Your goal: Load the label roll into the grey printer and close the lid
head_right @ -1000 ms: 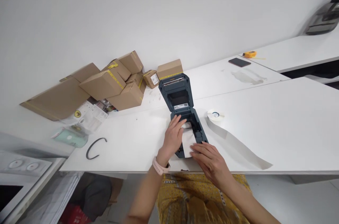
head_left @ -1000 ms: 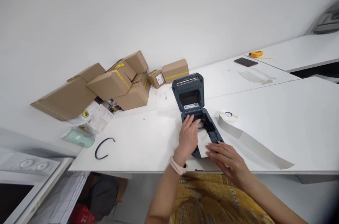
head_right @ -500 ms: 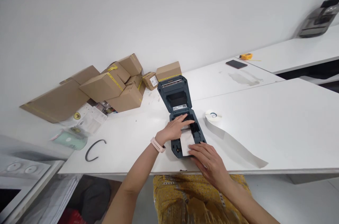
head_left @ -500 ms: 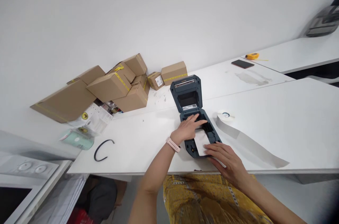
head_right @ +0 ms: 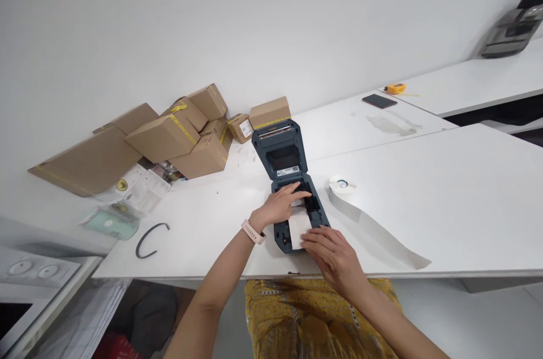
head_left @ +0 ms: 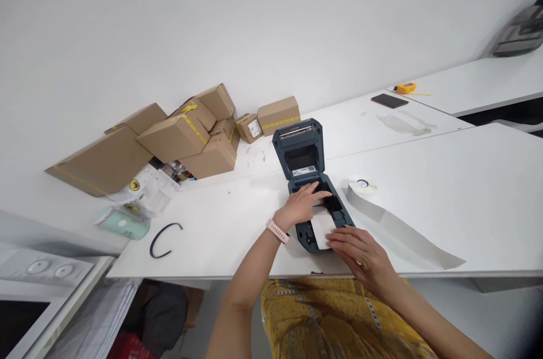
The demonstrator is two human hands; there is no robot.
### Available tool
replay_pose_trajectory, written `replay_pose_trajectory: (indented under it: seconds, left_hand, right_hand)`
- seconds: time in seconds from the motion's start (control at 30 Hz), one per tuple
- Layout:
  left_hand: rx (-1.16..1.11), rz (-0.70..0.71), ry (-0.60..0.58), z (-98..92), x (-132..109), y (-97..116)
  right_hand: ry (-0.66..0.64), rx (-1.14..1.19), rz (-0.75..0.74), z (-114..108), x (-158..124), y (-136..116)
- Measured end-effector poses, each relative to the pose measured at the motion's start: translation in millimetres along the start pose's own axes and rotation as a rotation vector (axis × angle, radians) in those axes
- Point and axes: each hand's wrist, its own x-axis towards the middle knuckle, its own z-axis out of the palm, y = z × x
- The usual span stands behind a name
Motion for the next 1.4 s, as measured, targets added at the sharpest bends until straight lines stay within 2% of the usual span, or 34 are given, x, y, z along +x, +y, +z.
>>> replay_pose_trajectory:
  seconds: [0.13,0.37,0.6,0.73,0.9,1.07,1.17,1.23,1.3,1.4]
  left_hand:
    - [-0.088,-0.012,0.042,0.8,-0.1,2.2]
    - [-0.005,-0.042,0.039,2.3,1.1,5.0]
    - [0.424,-0.071,-0.016,6.5,10.1,2.7]
    - [0.527,-0.076,-0.028,11.9,16.9,2.5]
    - [0.52,-0.098,-0.04,13.2,19.8,4.4]
    - [0.385,-0.097,-0.042,-0.5,11.0,13.1]
    - [0.33,-0.104,0.067,-8.7,2.7,14.3]
    - [0.308,-0.073,0.193,-10.4,-1.8,11.3]
    - [0.284,-0.004,0.353,-10.3,-4.5,7.8]
    - [0.259,0.069,0.689,-16.3,-4.8,8.9]
  right_hand:
    - [-0.015,-0.008,-0.022,-5.5,-1.9,-2.6]
    - [-0.053,0.009,-0.03,-14.0,-3.3,-13.1]
    - [-0.075,0.017,-0.05,-17.9,-10.6,-12.3]
    - [-0.069,0.022,-0.041,-16.8,-10.3,-12.9]
    - [-0.088,0.003,-0.067,-14.2,-7.9,-12.7]
    - [-0.104,0.008,-0.067,-14.9,-9.3,-11.5]
    - [-0.129,0.022,-0.068,-16.3,-12.2,-9.2]
    - [-0.145,0.027,-0.071,-16.3,-14.4,-7.1]
    - [-0.153,0.029,-0.072,-15.3,-16.2,-5.4]
    - [-0.145,0.024,-0.065,-13.1,-17.8,-5.4]
